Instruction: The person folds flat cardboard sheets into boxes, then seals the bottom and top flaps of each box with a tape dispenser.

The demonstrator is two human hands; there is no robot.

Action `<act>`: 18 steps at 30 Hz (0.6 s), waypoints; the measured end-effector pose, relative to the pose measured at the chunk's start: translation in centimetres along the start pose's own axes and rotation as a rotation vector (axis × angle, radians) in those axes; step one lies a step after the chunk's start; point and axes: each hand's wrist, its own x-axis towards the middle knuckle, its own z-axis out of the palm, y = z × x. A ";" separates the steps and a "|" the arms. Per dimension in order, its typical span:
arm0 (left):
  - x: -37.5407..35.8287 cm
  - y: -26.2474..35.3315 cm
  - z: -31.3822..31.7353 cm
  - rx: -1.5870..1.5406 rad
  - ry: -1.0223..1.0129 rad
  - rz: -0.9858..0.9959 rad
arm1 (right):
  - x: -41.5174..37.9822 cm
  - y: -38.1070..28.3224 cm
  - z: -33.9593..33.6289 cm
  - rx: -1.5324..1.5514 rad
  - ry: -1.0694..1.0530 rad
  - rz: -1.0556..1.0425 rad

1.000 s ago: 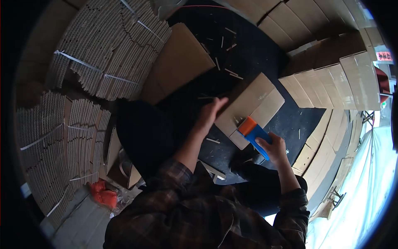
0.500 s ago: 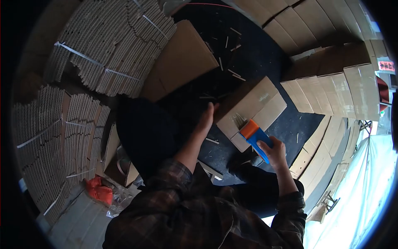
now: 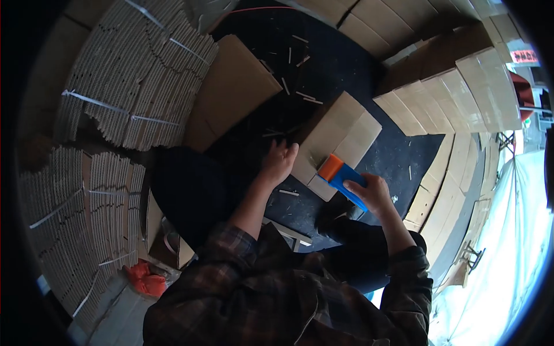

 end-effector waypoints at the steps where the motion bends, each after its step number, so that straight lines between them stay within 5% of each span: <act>1: 0.4 0.0 0.5 -0.154 0.097 0.199 | -0.2 -0.2 -0.2 0.008 0.004 0.006; 2: 0.8 0.1 0.7 -0.311 0.197 0.396 | -0.4 -0.6 -0.5 0.006 -0.008 0.009; 9: 9.4 5.9 0.1 -0.500 0.024 0.429 | -0.5 -1.0 -0.7 -0.039 0.003 -0.001; 12: 9.9 6.3 0.1 -0.494 -0.341 0.142 | -0.4 -1.1 -0.9 -0.088 -0.032 0.015; 15: 12.6 3.4 1.7 -0.345 -0.207 0.160 | -0.4 -1.2 -1.0 -0.043 -0.029 0.037; 18: 12.3 1.6 0.9 -0.423 -0.390 -0.010 | -0.2 -0.7 -0.8 -0.081 -0.058 0.035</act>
